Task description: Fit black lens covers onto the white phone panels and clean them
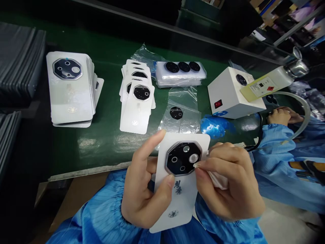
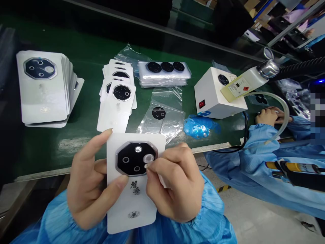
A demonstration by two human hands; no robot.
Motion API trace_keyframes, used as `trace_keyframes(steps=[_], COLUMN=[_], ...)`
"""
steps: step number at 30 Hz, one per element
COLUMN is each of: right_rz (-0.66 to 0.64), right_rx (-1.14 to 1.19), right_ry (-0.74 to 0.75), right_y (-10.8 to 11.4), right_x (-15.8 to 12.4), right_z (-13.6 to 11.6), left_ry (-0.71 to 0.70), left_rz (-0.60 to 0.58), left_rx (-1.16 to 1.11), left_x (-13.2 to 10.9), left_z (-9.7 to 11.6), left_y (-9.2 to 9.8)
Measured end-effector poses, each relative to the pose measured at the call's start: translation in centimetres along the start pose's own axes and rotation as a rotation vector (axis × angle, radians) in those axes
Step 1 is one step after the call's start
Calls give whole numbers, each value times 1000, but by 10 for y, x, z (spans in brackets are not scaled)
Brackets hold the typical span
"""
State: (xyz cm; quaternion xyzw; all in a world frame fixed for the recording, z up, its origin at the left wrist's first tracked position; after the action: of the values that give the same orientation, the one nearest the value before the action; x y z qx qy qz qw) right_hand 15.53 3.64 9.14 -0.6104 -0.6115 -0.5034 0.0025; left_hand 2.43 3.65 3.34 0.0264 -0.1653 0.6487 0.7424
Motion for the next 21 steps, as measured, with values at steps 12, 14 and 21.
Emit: trace_keyframes(steps=[12,14,21], right_rz=[-61,-68,-113], right_rx=[-158,-166,-204], right_ry=[30,29,75], right_y=[-10,-11,-15], right_x=[10,10,7], right_z=[-12,-12,-10], left_ry=[-96,-104,-138], left_rz=[14,-23,-16], left_rx=[148,204,341], left_x=[0,1,-1], left_z=[1,3,0], left_y=[1,0,2])
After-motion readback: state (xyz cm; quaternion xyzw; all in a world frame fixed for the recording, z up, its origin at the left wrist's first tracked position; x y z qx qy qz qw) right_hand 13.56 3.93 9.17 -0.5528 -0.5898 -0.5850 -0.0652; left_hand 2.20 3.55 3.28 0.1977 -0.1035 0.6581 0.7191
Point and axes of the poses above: each hand's wrist, its own x-axis towards the middle knuckle, its own y-axis out of the back of the hand, z = x × y, the point moved 5 cm from there along x, towards the middle knuckle
